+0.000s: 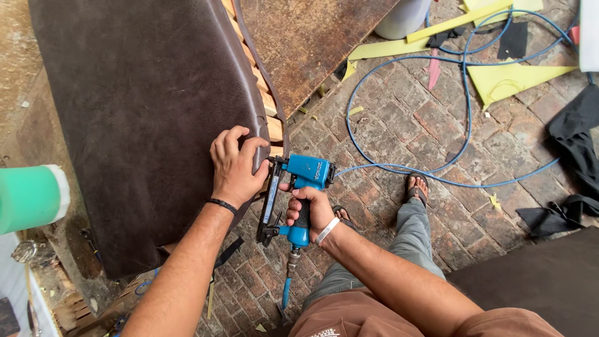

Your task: The person staples brown fabric onto a wooden chair frame using a pneumatic staple gun. They repeatedly pull the fabric taut, position it over the frame, and fire staples along the edges to secure it in place.

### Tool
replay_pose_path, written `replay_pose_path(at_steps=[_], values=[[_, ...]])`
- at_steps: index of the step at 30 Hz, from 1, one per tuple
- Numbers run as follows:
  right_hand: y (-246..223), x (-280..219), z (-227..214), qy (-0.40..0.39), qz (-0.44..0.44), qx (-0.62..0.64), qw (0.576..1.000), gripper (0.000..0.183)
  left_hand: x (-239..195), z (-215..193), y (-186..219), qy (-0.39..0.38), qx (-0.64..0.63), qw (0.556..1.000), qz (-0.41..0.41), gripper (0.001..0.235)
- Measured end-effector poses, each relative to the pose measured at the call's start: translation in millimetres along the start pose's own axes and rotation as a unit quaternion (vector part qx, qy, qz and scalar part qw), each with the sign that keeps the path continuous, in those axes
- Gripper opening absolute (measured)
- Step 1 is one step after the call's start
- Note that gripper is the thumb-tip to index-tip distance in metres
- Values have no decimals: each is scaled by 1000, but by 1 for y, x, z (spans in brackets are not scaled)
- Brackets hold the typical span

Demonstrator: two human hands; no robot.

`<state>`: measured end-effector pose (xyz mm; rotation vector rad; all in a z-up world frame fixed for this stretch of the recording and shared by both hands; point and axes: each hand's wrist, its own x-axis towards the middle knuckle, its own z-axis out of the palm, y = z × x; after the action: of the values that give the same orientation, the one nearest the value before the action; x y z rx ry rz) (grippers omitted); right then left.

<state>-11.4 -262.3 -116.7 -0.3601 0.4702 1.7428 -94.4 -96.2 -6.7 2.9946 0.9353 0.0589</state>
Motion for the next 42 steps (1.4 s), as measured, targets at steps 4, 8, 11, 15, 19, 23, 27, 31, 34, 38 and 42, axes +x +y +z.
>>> replay_pose_path(at_steps=[4, 8, 11, 15, 19, 23, 27, 31, 34, 38, 42], values=[[-8, 3, -1, -13, 16, -23, 1000, 36, -1, -2, -1, 1, -1, 1000, -6, 39], [-23, -6, -1, 12, 30, -50, 998, 40, 2, 0, 1, -7, -8, 1000, -18, 41], [-27, -16, 1, 11, 23, -48, 999, 41, 0, 0, -1, 0, -11, 1000, -16, 40], [-26, -23, 2, 12, 42, -32, 999, 41, -3, 2, -3, 9, -13, 1000, -13, 38], [-21, -16, 2, 10, 62, -27, 998, 42, -2, 3, 0, 11, -13, 1000, -13, 38], [-12, -6, 5, 6, 38, -6, 999, 38, -2, -2, 0, 8, -17, 1000, -12, 40], [-16, -4, 2, -1, 46, -3, 999, 36, 0, -1, 1, 35, -44, 998, -14, 39], [-25, -8, 3, 26, 59, -55, 996, 40, 0, -4, -7, 89, -124, 987, -41, 35], [-34, -18, -1, 33, 51, -56, 997, 41, 0, 1, -8, 109, -156, 980, -59, 33], [-36, -31, -3, 67, 31, -67, 995, 41, -2, 3, -9, 109, -146, 980, -76, 33], [-38, -38, -6, 85, 40, -83, 992, 42, -2, 7, -11, 125, -156, 977, -78, 30]])
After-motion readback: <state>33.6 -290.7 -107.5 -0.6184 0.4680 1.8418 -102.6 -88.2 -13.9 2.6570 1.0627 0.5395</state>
